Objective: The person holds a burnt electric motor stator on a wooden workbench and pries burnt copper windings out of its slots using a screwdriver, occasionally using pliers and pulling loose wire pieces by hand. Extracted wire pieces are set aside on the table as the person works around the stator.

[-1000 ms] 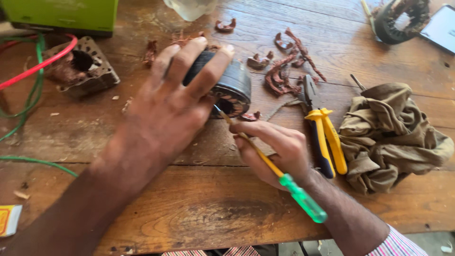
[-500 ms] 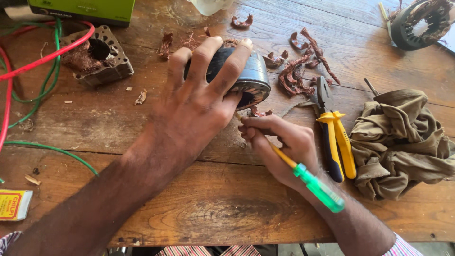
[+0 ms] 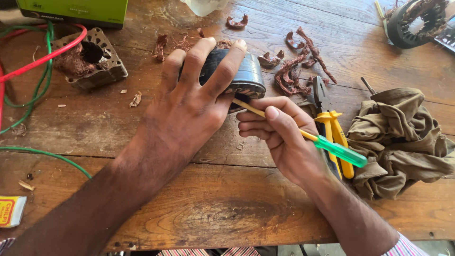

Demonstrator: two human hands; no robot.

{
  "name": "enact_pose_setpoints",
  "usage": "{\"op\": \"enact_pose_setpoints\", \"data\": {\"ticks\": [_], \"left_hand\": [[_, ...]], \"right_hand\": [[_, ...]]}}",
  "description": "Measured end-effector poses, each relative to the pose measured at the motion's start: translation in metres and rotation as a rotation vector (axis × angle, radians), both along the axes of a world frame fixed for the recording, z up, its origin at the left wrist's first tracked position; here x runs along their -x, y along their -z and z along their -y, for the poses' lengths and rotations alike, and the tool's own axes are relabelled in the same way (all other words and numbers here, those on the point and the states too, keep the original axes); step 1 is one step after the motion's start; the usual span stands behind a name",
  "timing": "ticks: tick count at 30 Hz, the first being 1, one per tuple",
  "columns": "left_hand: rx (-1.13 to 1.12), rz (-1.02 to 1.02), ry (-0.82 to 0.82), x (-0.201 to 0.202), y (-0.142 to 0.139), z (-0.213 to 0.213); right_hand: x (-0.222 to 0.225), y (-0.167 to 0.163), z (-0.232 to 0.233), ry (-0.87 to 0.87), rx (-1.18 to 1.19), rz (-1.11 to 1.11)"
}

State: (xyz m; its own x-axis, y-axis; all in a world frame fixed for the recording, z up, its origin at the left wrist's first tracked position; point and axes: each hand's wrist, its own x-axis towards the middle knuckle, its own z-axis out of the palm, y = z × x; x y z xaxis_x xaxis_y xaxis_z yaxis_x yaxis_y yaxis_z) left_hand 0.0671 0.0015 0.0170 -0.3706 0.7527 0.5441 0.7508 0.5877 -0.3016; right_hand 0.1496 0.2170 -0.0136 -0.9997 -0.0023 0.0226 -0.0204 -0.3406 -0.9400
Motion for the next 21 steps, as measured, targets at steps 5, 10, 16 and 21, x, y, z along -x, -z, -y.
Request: {"op": "enact_pose_setpoints", "data": {"ticks": [5,10,16,21], "left_hand": [[-0.021,0.030,0.024,0.001,-0.001,0.001],[0.098,0.081,-0.018,-0.004,-0.011,0.003],[0.280,-0.105,-0.109,-0.009,-0.017,0.007],[0.293,-0.029,-0.061,-0.006,-0.018,0.004]], "right_hand": [[-0.016,-0.010,0.010,0.201,-0.851,-0.321],[-0.016,-0.016,0.010,0.216,-1.145,-0.709],[-0.014,-0.012,0.007,0.223,-1.170,-0.760],[-0.014,-0.009,0.005,0.173,-1.131,-0.740]]}}
